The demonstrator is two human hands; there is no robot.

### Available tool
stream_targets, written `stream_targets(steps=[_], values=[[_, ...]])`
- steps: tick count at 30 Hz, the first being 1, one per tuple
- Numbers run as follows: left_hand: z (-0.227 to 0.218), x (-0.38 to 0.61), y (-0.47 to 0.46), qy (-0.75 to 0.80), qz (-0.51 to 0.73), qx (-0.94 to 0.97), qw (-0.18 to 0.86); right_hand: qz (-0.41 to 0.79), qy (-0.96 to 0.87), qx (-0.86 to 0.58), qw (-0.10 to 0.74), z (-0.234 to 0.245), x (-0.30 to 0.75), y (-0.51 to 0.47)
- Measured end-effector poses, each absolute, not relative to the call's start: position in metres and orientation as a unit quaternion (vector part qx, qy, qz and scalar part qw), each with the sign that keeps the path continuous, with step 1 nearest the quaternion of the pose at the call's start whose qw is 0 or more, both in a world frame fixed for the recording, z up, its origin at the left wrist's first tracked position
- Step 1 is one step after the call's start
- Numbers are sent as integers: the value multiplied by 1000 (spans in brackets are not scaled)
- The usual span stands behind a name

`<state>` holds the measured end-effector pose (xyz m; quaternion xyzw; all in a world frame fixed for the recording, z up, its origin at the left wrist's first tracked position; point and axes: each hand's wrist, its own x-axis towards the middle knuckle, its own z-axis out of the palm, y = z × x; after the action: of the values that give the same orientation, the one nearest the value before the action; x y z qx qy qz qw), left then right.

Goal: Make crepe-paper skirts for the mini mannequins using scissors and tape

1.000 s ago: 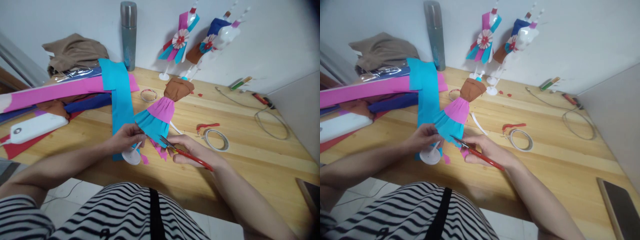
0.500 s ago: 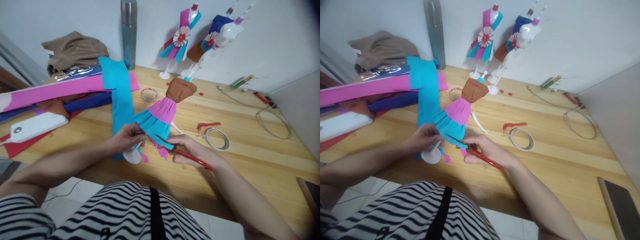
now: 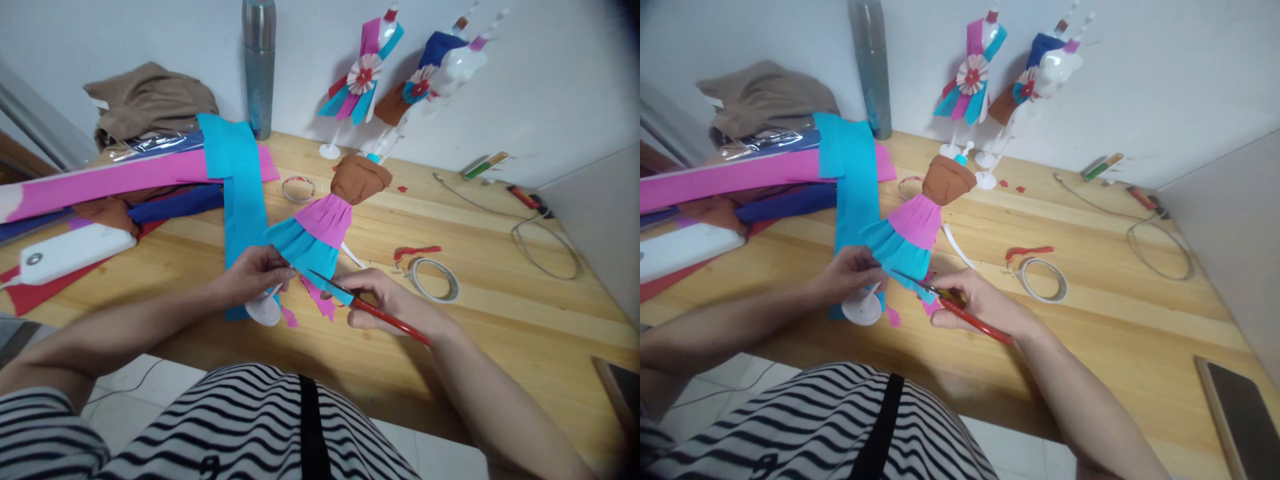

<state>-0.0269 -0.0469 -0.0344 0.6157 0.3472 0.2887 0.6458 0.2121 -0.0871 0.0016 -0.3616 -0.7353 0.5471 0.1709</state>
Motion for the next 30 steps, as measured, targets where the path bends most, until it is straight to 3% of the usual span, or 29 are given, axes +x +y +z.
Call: stream_targets(steps=[19,30], values=[[-30,-27,-44,386,282,589,651,531,-724,-416,147,-6,224,-87],[-28,-27,-45,371,283,578,669,529,-770,-336,120,-1,225,-85]])
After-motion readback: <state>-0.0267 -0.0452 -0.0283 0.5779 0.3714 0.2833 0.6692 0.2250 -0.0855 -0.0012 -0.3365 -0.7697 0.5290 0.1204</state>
